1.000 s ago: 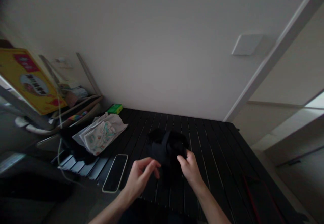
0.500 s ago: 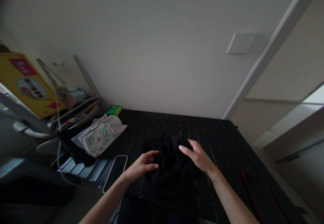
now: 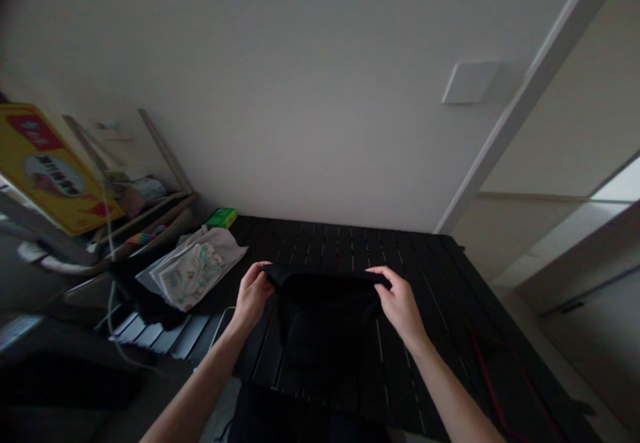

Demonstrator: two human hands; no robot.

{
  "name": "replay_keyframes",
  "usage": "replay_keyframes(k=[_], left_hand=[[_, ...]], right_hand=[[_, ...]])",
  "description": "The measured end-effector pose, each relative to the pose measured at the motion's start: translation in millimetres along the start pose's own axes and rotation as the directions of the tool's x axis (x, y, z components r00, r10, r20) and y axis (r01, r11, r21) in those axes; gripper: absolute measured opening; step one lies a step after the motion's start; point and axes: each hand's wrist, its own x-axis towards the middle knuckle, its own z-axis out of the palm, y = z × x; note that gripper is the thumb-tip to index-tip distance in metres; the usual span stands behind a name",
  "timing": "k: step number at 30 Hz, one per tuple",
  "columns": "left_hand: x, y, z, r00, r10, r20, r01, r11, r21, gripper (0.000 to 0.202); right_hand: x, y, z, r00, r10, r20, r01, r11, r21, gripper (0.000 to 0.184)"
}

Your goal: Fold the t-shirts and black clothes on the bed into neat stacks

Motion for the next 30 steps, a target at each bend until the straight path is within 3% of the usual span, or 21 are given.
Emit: replay_keyframes(k=[2, 4, 5, 8, 11, 12, 14, 17, 19, 21, 23, 26, 28, 30], left_hand=[[-3.5, 5.4, 3.1, 0.999, 0.007, 0.051, -0.004, 0.999, -0.045, 0.028], [-6.5, 16.3, 1.6, 0.988, 0.054, 0.143, -0.058, 0.998, 0.021, 0.03], [-8.3, 23.6, -0.9, 0.974, 0.062, 0.216, -0.082, 0.993, 0.085, 0.032], [-15.7, 47.2, -12.5, 0.866, -0.006, 0.499, -0.161, 0.943, 0.29, 0.036], [-24.9, 61.3, -24.9, 0.73, -0.122, 0.673, -0.259, 0.861, 0.437, 0.048], [-27.0, 61.8, -28.2, 0.713, -0.155, 0.684, -0.285, 0.827, 0.484, 0.054], [-27.6, 56.2, -33.0, 0.725, -0.161, 0.669, -0.343, 0.758, 0.554, 0.054], [-16.0, 35.8, -37.7, 0.796, -0.026, 0.604, -0.434, 0.671, 0.6, 0.039], [-2.3, 19.4, -40.9, 0.861, 0.088, 0.501, -0.442, 0.616, 0.652, 0.031], [10.8, 5.3, -44.5, 0.912, 0.171, 0.373, -0.395, 0.61, 0.687, 0.028], [17.7, -4.6, -47.9, 0.938, 0.171, 0.303, -0.335, 0.68, 0.652, 0.033], [10.5, -12.8, -51.7, 0.933, -0.003, 0.36, -0.204, 0.819, 0.537, 0.03], [-4.5, -16.1, -52.7, 0.891, -0.088, 0.445, -0.152, 0.867, 0.474, 0.017], [-22.4, -17.7, -52.2, 0.847, -0.082, 0.525, -0.178, 0.887, 0.426, 0.013]], right_hand=[[-1.7, -5.7, -3.4, 0.998, 0.058, 0.002, -0.058, 0.99, 0.127, 0.028], [-7.3, -17.8, -8.6, 0.981, 0.089, 0.172, -0.121, 0.976, 0.184, 0.025], [-10.7, -24.5, -12.2, 0.951, 0.093, 0.295, -0.15, 0.973, 0.176, 0.022], [-19.9, -38.2, -27.8, 0.811, 0.118, 0.573, -0.234, 0.963, 0.133, 0.022], [-23.7, -39.8, -44.9, 0.712, 0.117, 0.692, -0.265, 0.958, 0.11, 0.031], [-23.8, -39.4, -49.1, 0.689, 0.112, 0.716, -0.258, 0.961, 0.099, 0.032], [-22.7, -39.1, -53.7, 0.674, 0.105, 0.731, -0.245, 0.966, 0.087, 0.033], [-16.4, -38.5, -51.8, 0.722, 0.098, 0.685, -0.24, 0.964, 0.115, 0.037], [-8.1, -32.8, -47.6, 0.798, 0.077, 0.598, -0.167, 0.981, 0.097, 0.036], [2.2, -20.1, -43.8, 0.893, 0.064, 0.446, -0.063, 0.998, -0.017, 0.026], [10.7, -2.5, -41.1, 0.971, 0.039, 0.235, -0.003, 0.988, -0.154, 0.017], [11.9, 21.2, -36.9, 0.998, -0.037, 0.049, 0.042, 0.993, -0.113, 0.015], [3.6, 28.1, -31.9, 0.997, -0.024, 0.069, 0.02, 0.999, 0.049, 0.015], [-8.6, 25.8, -26.5, 0.984, 0.063, 0.168, -0.092, 0.981, 0.173, 0.015]])
